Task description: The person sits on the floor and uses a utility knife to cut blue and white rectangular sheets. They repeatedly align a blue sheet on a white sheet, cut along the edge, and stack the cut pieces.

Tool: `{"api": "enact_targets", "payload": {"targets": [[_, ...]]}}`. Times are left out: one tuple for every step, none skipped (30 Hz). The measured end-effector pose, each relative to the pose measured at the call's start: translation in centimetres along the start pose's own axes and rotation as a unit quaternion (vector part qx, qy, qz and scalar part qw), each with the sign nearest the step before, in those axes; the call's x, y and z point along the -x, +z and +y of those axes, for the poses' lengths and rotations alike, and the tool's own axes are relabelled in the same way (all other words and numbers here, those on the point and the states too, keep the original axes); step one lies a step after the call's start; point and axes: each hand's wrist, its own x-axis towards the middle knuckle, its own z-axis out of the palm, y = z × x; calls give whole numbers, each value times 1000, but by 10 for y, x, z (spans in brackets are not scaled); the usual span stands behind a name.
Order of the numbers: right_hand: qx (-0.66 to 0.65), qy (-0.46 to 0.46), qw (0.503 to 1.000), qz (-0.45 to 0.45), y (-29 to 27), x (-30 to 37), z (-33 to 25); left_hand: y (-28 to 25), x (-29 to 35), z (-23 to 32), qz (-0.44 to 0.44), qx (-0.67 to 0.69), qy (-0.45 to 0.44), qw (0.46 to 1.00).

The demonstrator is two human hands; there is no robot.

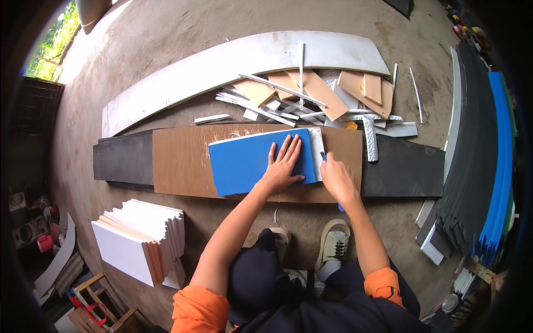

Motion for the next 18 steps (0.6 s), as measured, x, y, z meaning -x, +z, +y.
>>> {"api": "enact_targets", "payload": {"targets": [[-8,-3,999,31,4,-17,2,3,-1,2,-2,2,2,1000],[-16,-7,998,67,6,-33,3,3,-4,3,-1,2,8,1000],[-4,2,996,86,10,-44,3,4,-8,5,-1,1,12,1000],[3,6,995,104,18,-58,-2,3,-10,3,-1,0,11,1000],[13,13,993,118,22,-66,-4,4,-10,5,-2,3,10,1000],[13,15,994,111,25,-73,-4,4,-10,5,-4,7,9,1000],[14,14,995,100,27,-79,-5,3,-8,5,-3,4,8,1000],[15,14,996,90,29,-82,-6,2,-8,4,-1,2,8,1000],[9,18,997,81,32,-82,-6,1,-7,4,0,1,10,1000],[4,20,997,73,32,-84,-9,1,-6,3,1,1,7,1000],[-2,22,998,66,32,-85,-10,1,-5,2,2,1,5,1000],[1,21,998,59,31,-86,-12,0,-5,2,2,1,3,1000],[4,21,998,52,31,-87,-12,1,-5,2,1,3,1,1000],[7,22,999,46,31,-88,-11,1,-6,3,-1,5,-1,1000],[-8,29,999,21,29,-91,-10,2,-7,4,-2,6,-2,1000],[-22,39,999,-5,26,-95,-7,3,-8,6,-4,7,2,1000],[-38,49,998,-31,23,-97,-5,3,-9,6,-7,6,5,1000],[-57,95,990,-89,20,-99,-4,4,-9,9,-10,7,1,1000]]}}
